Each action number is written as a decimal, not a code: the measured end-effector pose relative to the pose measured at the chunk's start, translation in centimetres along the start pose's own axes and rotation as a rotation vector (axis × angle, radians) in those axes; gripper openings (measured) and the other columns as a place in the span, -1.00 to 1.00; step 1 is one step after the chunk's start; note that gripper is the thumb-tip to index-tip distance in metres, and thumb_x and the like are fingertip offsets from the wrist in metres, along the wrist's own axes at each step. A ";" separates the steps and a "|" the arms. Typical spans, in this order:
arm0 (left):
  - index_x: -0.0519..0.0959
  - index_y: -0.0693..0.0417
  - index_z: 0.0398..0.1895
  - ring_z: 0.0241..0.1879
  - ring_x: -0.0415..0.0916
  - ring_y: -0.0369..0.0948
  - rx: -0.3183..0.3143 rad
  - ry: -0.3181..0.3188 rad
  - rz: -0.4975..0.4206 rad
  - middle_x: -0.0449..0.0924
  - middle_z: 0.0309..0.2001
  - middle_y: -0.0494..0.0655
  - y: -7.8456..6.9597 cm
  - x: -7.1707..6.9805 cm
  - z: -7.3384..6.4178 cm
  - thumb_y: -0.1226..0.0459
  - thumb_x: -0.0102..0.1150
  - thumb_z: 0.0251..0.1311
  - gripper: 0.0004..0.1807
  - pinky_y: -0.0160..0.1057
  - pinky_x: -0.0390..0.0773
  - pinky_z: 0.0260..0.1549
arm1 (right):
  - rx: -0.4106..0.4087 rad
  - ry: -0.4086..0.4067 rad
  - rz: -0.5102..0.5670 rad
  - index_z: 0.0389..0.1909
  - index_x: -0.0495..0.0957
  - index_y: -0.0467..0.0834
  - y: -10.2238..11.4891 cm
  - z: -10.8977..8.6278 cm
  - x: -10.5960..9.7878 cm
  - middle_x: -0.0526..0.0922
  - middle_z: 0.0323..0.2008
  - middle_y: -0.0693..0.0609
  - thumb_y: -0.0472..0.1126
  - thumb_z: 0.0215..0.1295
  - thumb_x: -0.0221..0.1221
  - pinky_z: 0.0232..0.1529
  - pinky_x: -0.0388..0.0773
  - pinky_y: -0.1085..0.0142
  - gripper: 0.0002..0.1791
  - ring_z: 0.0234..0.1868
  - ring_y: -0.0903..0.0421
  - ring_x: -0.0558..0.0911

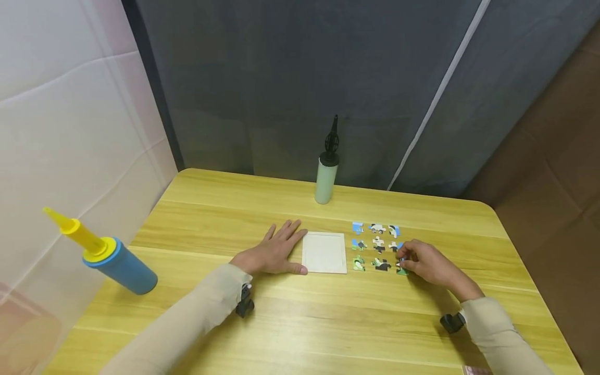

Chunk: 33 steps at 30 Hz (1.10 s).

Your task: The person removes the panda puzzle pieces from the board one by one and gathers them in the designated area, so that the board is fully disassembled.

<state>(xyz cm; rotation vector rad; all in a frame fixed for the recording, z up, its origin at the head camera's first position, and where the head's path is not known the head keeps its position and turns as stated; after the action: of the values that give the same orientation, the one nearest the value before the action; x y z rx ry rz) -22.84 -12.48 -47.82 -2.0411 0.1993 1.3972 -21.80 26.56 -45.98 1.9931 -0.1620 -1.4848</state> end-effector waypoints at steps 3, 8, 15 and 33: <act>-0.05 0.04 0.76 0.77 -0.38 0.19 0.002 -0.001 -0.003 -0.33 0.78 0.16 0.0 -0.1 0.1 -0.28 0.28 0.36 0.15 0.39 -0.32 0.68 | 0.002 -0.009 0.005 -0.11 0.64 -0.22 0.0 0.0 -0.1 0.67 -0.17 -0.05 -0.34 0.48 0.27 -0.26 0.48 0.36 -0.94 -0.27 0.17 0.51; -0.05 0.04 0.76 0.77 -0.38 0.19 0.004 0.000 -0.004 -0.32 0.78 0.16 -0.1 0.0 0.2 -0.28 0.28 0.36 0.15 0.40 -0.31 0.67 | 0.009 -0.016 0.008 -0.09 0.64 -0.21 0.2 0.0 -0.3 0.67 -0.13 -0.09 -0.32 0.51 0.25 -0.29 0.49 0.35 -0.93 -0.26 0.14 0.53; -0.05 0.02 0.77 0.78 -0.39 0.16 0.001 0.004 -0.004 -0.32 0.79 0.13 -0.2 0.1 0.3 -0.30 0.27 0.35 0.16 0.36 -0.33 0.69 | 0.018 -0.020 0.013 -0.08 0.66 -0.22 0.5 -0.2 -0.3 0.68 -0.08 -0.12 -0.33 0.51 0.24 -0.30 0.51 0.35 -0.93 -0.23 0.13 0.55; -0.07 0.09 0.76 0.77 -0.32 0.19 -0.001 0.060 -0.010 -0.28 0.78 0.18 0.1 -0.7 0.6 -0.27 0.31 0.33 0.19 0.37 -0.23 0.69 | -0.019 0.014 0.010 -0.10 0.65 -0.16 1.8 1.0 -0.2 0.68 -0.14 -0.05 -0.27 0.55 0.23 -0.41 0.51 0.34 -0.94 -0.39 0.18 0.55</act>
<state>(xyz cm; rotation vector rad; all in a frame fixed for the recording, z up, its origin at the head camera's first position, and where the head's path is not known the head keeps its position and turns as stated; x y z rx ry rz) -23.60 -12.37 -47.37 -2.0836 0.2141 1.3316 -22.25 24.81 -45.00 1.9844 -0.1508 -1.4609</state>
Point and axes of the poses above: each hand's wrist, its own z-axis towards the middle knuckle, its own x-axis out of the palm, y = z × x, the point moved 3 cm from there along z, towards the middle knuckle
